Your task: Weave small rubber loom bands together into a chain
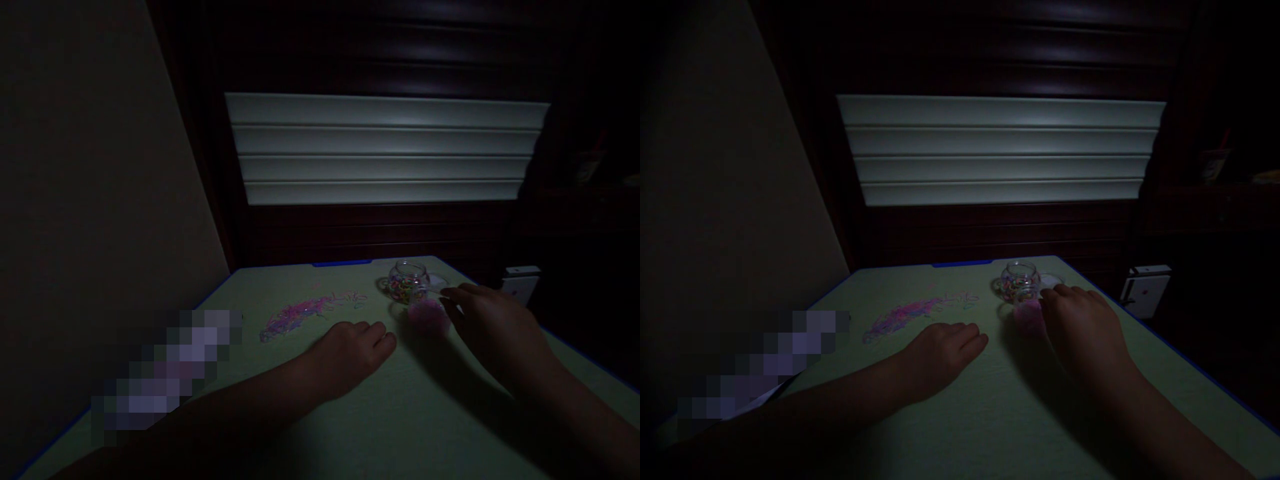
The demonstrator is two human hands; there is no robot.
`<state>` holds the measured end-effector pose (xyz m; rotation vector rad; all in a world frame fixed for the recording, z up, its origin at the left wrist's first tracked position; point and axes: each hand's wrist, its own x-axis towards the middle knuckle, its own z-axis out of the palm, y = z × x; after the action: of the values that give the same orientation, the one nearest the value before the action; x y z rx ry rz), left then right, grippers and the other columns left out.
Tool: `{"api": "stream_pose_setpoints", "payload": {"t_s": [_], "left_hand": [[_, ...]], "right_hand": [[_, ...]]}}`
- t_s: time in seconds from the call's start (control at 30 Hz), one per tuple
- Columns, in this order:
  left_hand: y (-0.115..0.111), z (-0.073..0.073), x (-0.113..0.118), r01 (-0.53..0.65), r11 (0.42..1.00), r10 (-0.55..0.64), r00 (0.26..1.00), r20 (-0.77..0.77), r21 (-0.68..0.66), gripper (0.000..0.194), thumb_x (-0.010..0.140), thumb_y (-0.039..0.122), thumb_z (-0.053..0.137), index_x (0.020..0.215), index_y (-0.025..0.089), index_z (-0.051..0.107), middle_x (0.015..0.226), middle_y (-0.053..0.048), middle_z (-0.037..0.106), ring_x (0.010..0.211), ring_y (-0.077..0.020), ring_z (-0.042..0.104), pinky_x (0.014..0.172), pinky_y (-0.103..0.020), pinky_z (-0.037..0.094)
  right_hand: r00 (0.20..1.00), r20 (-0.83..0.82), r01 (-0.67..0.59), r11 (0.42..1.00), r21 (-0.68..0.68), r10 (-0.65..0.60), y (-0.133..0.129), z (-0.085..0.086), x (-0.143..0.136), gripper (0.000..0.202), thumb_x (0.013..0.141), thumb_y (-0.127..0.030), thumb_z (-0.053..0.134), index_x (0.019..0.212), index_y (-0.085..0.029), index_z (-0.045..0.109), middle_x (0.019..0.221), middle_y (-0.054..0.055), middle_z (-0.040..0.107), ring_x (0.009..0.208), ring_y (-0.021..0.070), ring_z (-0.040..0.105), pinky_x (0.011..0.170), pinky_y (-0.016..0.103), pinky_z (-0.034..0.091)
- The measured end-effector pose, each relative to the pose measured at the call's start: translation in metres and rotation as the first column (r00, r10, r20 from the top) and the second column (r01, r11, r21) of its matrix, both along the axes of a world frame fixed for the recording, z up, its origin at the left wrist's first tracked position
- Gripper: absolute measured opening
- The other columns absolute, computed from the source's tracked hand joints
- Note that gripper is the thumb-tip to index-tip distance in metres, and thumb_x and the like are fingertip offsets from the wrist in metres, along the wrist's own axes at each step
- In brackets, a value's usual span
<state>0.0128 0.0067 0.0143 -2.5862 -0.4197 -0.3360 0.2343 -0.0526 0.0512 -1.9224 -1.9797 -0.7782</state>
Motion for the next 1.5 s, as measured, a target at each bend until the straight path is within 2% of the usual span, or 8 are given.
{"api": "stream_pose_setpoints", "payload": {"t_s": [0.2, 0.43, 0.73, 0.93, 1.07, 1.23, 1.4, 1.5], "left_hand": [[0.000, 0.001, 0.000, -0.012, 1.000, 0.012, 1.000, -0.018, -0.005, 0.009, 0.086, 0.011, 0.043, 0.092, 0.016, 0.045, 0.082, -0.002, 0.053, 0.067, -0.0151, 0.052, 0.054, -0.028, 0.044], [0.000, 0.000, 0.001, -0.020, 1.000, 0.020, 1.000, -0.004, -0.009, 0.008, 0.085, 0.012, 0.044, 0.091, 0.017, 0.044, 0.082, -0.002, 0.053, 0.068, -0.0154, 0.053, 0.054, -0.027, 0.043], [0.001, -0.001, 0.002, -0.041, 0.999, 0.041, 0.999, 0.012, -0.027, 0.009, 0.084, 0.013, 0.047, 0.091, 0.018, 0.045, 0.081, 0.000, 0.054, 0.066, -0.0158, 0.054, 0.051, -0.028, 0.042], [-0.001, 0.002, 0.002, -0.068, 0.998, 0.068, 0.996, -0.065, -0.007, 0.012, 0.082, 0.012, 0.049, 0.092, 0.018, 0.046, 0.084, -0.001, 0.055, 0.066, -0.0178, 0.055, 0.051, -0.029, 0.044], [0.005, 0.013, -0.001, -0.169, 0.986, 0.167, 0.979, -0.117, -0.009, 0.016, 0.080, 0.007, 0.049, 0.092, 0.018, 0.049, 0.084, -0.003, 0.058, 0.068, -0.0192, 0.058, 0.053, -0.029, 0.044], [0.025, 0.033, -0.015, -0.419, 0.900, 0.410, 0.907, -0.096, -0.122, 0.022, 0.083, 0.007, 0.041, 0.098, 0.016, 0.054, 0.094, -0.008, 0.062, 0.076, -0.0182, 0.062, 0.064, -0.029, 0.047], [0.039, 0.046, -0.031, -0.494, 0.843, 0.479, 0.870, -0.122, -0.212, 0.022, 0.084, 0.010, 0.040, 0.095, 0.016, 0.059, 0.093, -0.010, 0.065, 0.081, -0.0200, 0.063, 0.068, -0.030, 0.047], [0.042, 0.051, -0.035, -0.521, 0.828, 0.508, 0.853, -0.118, -0.208, 0.022, 0.083, 0.011, 0.041, 0.088, 0.016, 0.061, 0.091, -0.009, 0.065, 0.078, -0.0193, 0.062, 0.066, -0.029, 0.046]], "right_hand": [[0.997, -0.038, -0.069, 0.998, -0.003, 0.069, 0.001, 0.001, -0.002, 0.023, 0.084, -0.018, 0.046, 0.095, -0.018, 0.065, 0.083, 0.007, 0.065, 0.071, 0.0202, 0.061, 0.059, 0.029, 0.041], [0.951, -0.046, -0.304, 0.952, 0.019, 0.305, 0.003, -0.003, -0.005, 0.018, 0.086, -0.022, 0.046, 0.090, -0.018, 0.063, 0.086, 0.006, 0.064, 0.074, 0.0190, 0.059, 0.064, 0.028, 0.040], [0.848, -0.016, -0.519, 0.823, -0.232, 0.530, 0.012, -0.016, -0.009, 0.016, 0.083, -0.012, 0.047, 0.074, -0.018, 0.059, 0.069, 0.001, 0.059, 0.061, 0.0123, 0.053, 0.056, 0.025, 0.030], [0.846, -0.057, -0.525, 0.812, -0.254, 0.530, 0.013, -0.018, -0.009, 0.016, 0.083, -0.013, 0.047, 0.073, -0.018, 0.059, 0.069, 0.001, 0.059, 0.060, 0.0123, 0.053, 0.056, 0.025, 0.028], [0.852, -0.083, -0.517, 0.808, -0.283, 0.517, 0.011, -0.015, -0.009, 0.016, 0.083, -0.012, 0.047, 0.072, -0.018, 0.057, 0.070, 0.001, 0.059, 0.061, 0.0115, 0.052, 0.056, 0.024, 0.028], [0.851, -0.112, -0.521, 0.799, -0.301, 0.513, 0.009, -0.013, -0.009, 0.016, 0.084, -0.015, 0.046, 0.075, -0.019, 0.059, 0.072, 0.001, 0.060, 0.062, 0.0119, 0.053, 0.056, 0.024, 0.030], [0.845, -0.123, -0.532, 0.795, -0.292, 0.521, 0.008, -0.013, -0.010, 0.019, 0.085, -0.015, 0.044, 0.075, -0.018, 0.060, 0.073, 0.002, 0.060, 0.063, 0.0119, 0.054, 0.058, 0.024, 0.032], [0.847, -0.127, -0.529, 0.794, -0.299, 0.516, 0.007, -0.013, -0.011, 0.019, 0.085, -0.015, 0.045, 0.073, -0.018, 0.059, 0.073, 0.002, 0.060, 0.062, 0.0115, 0.053, 0.057, 0.024, 0.032]]}}
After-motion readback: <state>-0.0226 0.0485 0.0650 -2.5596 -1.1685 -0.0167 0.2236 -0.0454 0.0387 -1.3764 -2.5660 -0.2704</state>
